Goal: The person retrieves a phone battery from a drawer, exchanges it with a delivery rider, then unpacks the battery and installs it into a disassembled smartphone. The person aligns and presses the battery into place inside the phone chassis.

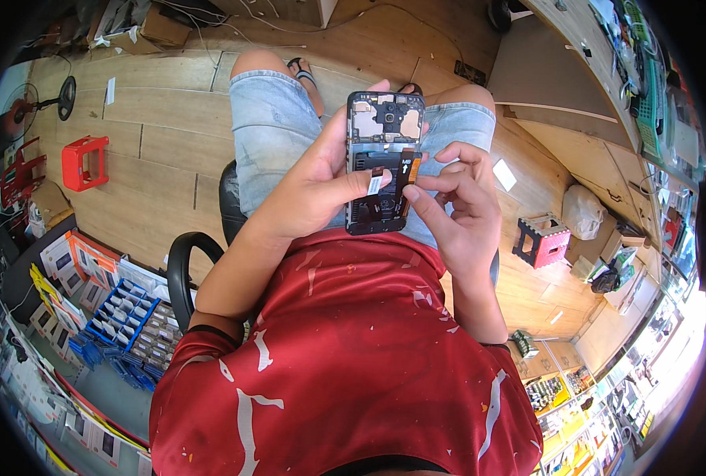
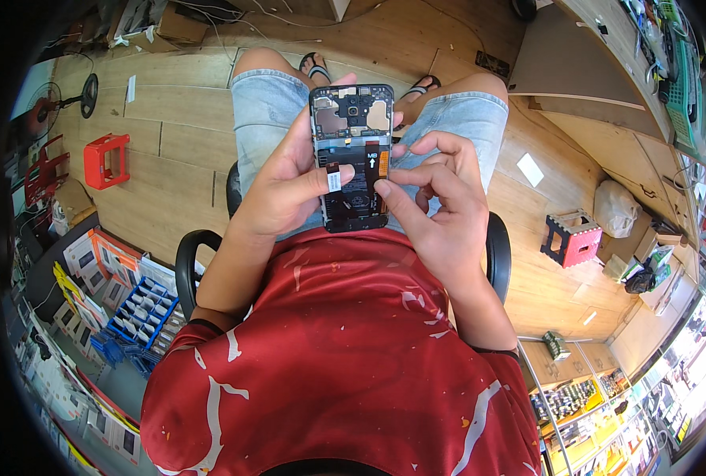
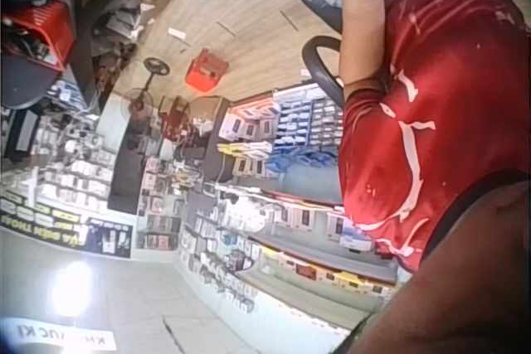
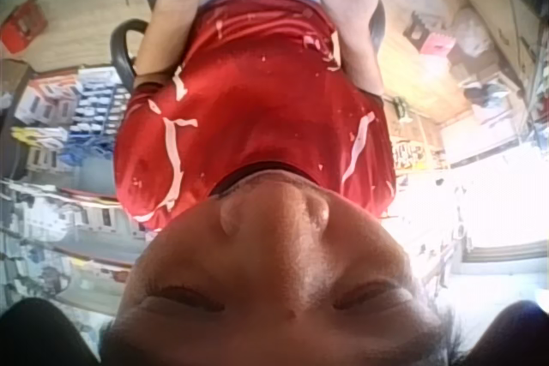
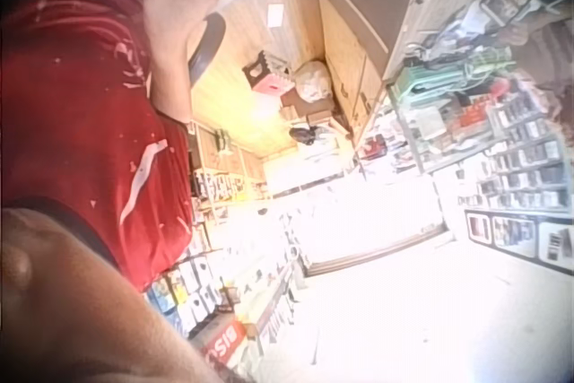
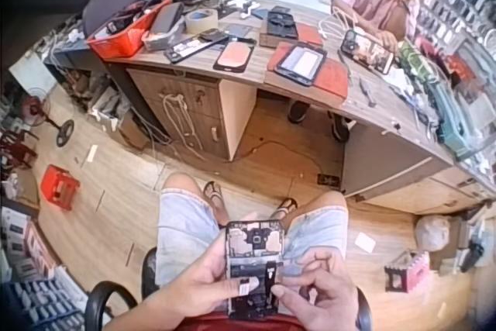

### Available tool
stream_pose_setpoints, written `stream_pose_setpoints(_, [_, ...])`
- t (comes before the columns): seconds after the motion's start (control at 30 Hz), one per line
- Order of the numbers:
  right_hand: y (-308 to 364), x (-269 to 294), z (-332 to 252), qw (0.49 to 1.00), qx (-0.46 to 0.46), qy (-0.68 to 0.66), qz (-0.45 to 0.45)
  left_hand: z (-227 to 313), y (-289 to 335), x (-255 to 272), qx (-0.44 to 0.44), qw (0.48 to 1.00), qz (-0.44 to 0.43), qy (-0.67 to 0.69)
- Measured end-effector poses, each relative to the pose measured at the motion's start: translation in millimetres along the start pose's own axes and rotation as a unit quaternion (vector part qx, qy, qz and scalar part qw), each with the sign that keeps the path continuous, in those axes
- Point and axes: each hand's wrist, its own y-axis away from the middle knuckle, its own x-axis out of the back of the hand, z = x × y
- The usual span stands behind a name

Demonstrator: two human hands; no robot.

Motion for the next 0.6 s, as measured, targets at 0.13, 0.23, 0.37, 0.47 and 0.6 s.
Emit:
stream_pose_setpoints(0.13, [0.2,0.6,1.1,0.999,0.020,0.044,0.002,-0.1,0.7,-2.0,-0.001,1.000,0.004,0.007])
stream_pose_setpoints(0.23, [1.6,0.6,1.6,0.998,0.025,0.056,0.007,2.0,-0.4,-3.6,0.003,1.000,0.003,0.019])
stream_pose_setpoints(0.37, [2.1,-0.2,2.3,0.999,0.021,0.040,0.006,0.5,-1.4,-2.8,0.001,1.000,0.004,0.011])
stream_pose_setpoints(0.47, [1.8,0.1,5.7,0.999,0.032,0.033,0.013,0.9,-0.9,-3.2,0.005,1.000,0.005,0.005])
stream_pose_setpoints(0.6, [0.5,3.6,7.0,1.000,0.022,0.018,0.009,-0.2,-0.1,-3.2,-0.002,1.000,0.008,-0.004])
